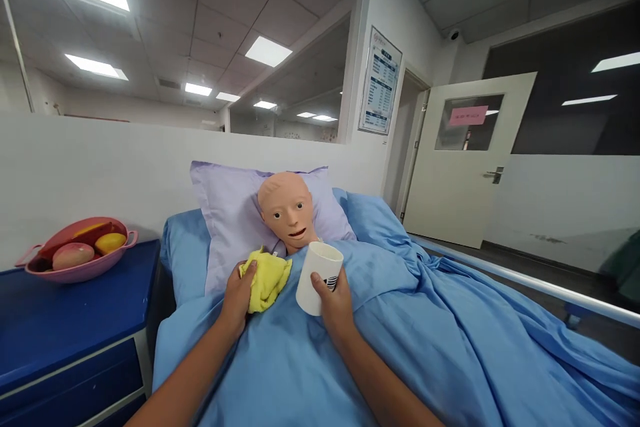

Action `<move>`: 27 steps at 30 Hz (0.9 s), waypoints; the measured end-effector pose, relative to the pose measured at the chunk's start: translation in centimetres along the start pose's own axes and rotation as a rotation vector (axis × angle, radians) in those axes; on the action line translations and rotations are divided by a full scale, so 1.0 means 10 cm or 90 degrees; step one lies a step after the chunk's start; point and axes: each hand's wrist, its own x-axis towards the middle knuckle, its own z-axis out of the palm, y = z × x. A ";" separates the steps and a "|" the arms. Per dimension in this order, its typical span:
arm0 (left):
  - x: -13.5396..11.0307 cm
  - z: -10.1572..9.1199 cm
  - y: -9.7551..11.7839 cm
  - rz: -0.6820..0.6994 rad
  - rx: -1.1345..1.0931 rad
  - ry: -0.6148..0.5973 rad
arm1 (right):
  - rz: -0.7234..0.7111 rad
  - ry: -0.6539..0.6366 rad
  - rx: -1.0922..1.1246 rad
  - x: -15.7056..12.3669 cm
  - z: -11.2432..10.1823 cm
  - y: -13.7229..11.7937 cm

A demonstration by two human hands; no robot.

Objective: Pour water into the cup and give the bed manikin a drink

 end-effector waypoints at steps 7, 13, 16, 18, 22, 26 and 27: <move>0.10 0.63 0.60 0.432 0.179 0.086 | 0.071 0.073 0.077 0.09 -0.03 0.02; 0.41 1.03 0.65 0.600 0.319 -0.311 | 0.076 0.069 0.102 0.10 -0.02 0.00; 0.49 1.05 0.52 0.649 0.403 -0.361 | 0.073 0.068 0.119 0.12 -0.02 0.02; 0.49 1.00 0.44 0.674 0.438 -0.358 | 0.068 0.063 0.128 0.13 -0.02 0.03; 0.45 0.79 0.24 0.666 0.436 -0.355 | 0.063 0.069 0.134 0.13 -0.01 0.04; 0.45 0.57 0.06 0.810 0.562 -0.324 | 0.076 0.082 0.139 0.14 0.00 0.08; 0.45 0.54 0.04 0.867 0.604 -0.310 | 0.077 0.082 0.140 0.14 0.00 0.09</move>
